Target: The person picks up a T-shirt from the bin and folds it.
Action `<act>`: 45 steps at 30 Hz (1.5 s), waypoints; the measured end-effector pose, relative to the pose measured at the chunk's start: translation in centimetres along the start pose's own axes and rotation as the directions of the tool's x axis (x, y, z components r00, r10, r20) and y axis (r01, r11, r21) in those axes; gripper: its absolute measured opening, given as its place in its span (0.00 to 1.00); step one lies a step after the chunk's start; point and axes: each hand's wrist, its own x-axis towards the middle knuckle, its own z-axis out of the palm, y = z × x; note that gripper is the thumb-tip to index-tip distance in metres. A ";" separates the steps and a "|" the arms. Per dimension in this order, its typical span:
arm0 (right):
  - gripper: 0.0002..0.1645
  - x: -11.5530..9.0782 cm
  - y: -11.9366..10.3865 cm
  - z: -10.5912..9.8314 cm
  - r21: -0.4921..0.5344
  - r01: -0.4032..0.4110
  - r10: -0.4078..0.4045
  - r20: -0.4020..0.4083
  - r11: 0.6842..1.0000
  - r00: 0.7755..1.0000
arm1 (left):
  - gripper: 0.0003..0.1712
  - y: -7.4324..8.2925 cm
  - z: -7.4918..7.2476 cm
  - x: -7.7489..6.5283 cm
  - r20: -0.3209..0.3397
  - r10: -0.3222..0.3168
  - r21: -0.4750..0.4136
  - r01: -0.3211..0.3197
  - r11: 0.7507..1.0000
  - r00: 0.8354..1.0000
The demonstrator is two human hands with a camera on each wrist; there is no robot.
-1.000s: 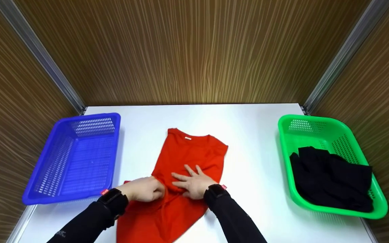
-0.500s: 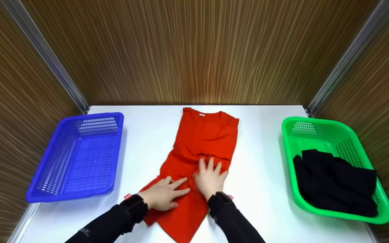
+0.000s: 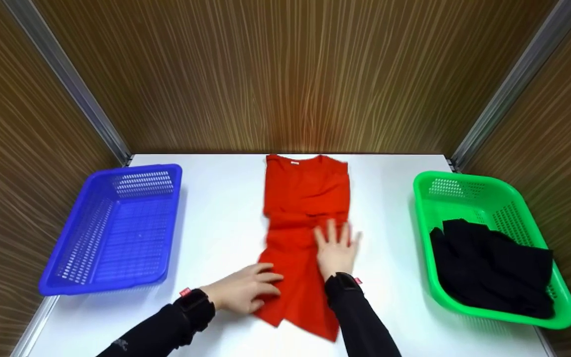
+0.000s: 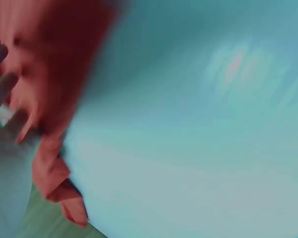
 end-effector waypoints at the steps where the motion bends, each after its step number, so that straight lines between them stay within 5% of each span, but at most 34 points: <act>1: 0.31 0.1 0.2 0.1 -0.013 -0.054 0.053 -0.039 0.998 0.998 | 0.30 0.1 0.3 -0.1 0.012 0.007 0.014 -0.007 1.000 1.000; 4: 0.33 0.0 0.4 0.6 -0.001 -0.087 0.085 -0.199 0.996 0.976 | 0.37 0.4 0.7 -0.4 0.023 -0.006 0.022 0.005 1.000 1.000; 7: 0.24 -1.1 -0.5 0.2 0.042 0.064 -0.050 -0.270 0.997 0.962 | 0.29 0.2 1.0 -0.7 -0.040 0.001 0.128 0.004 0.992 0.999; 11: 0.17 -4.7 -2.8 -0.8 0.193 0.296 -0.279 -0.112 0.935 0.954 | 0.10 0.1 1.3 -0.9 -0.154 0.020 0.284 0.025 0.959 0.988; 14: 0.37 -7.6 -4.4 -1.3 0.288 0.335 -0.360 0.037 0.897 0.932 | 0.06 0.2 1.0 -0.9 -0.218 -0.054 0.186 0.095 0.978 0.974; 17: 0.52 -9.3 -5.2 -1.4 0.279 0.327 -0.363 0.087 0.903 0.928 | 0.08 0.5 0.0 -0.8 -0.290 -0.092 0.043 0.110 0.993 0.952; 19: 0.51 -9.8 -5.1 -1.3 0.254 0.321 -0.339 0.030 0.912 0.940 | 0.10 0.7 -0.8 -0.9 -0.324 -0.058 0.016 0.067 0.998 0.944; 21: 0.46 -10.0 -4.4 -1.2 0.224 0.325 -0.311 -0.097 0.919 0.946 | 0.13 0.6 -1.6 -1.2 -0.329 -0.004 0.046 0.020 0.999 0.944; 25: 0.28 -9.7 -2.0 -1.6 0.189 0.339 -0.262 -0.342 0.922 0.903 | 0.16 0.1 -2.6 -2.1 -0.316 0.086 0.133 -0.045 0.990 0.945; 28: 0.19 -9.5 -0.3 -2.7 0.230 0.309 -0.210 -0.374 0.923 0.904 | 0.13 -0.5 -3.2 -2.8 -0.355 0.110 0.105 -0.077 0.991 0.928; 32: 0.17 -9.1 1.2 -4.5 0.385 0.252 -0.119 -0.336 0.888 0.934 | 0.08 -1.1 -4.4 -3.7 -0.437 0.050 -0.112 -0.109 0.988 0.898; 36: 0.12 -8.6 2.1 -6.7 0.605 0.152 -0.032 -0.205 0.782 0.978 | 0.03 -1.5 -5.9 -4.4 -0.451 -0.107 -0.403 -0.096 0.910 0.886; 39: 0.05 -8.4 2.6 -8.6 0.752 0.003 0.014 -0.016 0.659 1.000 | 0.03 -1.6 -7.1 -4.9 -0.376 -0.203 -0.605 -0.073 0.793 0.904; 43: 0.13 -8.3 3.4 -10.5 0.876 -0.127 -0.061 0.175 0.466 0.983 | 0.04 -1.5 -8.1 -5.1 -0.242 -0.244 -0.769 -0.032 0.638 0.939; 45: 0.14 -8.2 3.8 -11.0 0.905 -0.141 -0.130 0.208 0.400 0.969 | 0.05 -1.5 -8.4 -5.1 -0.221 -0.247 -0.783 -0.021 0.621 0.944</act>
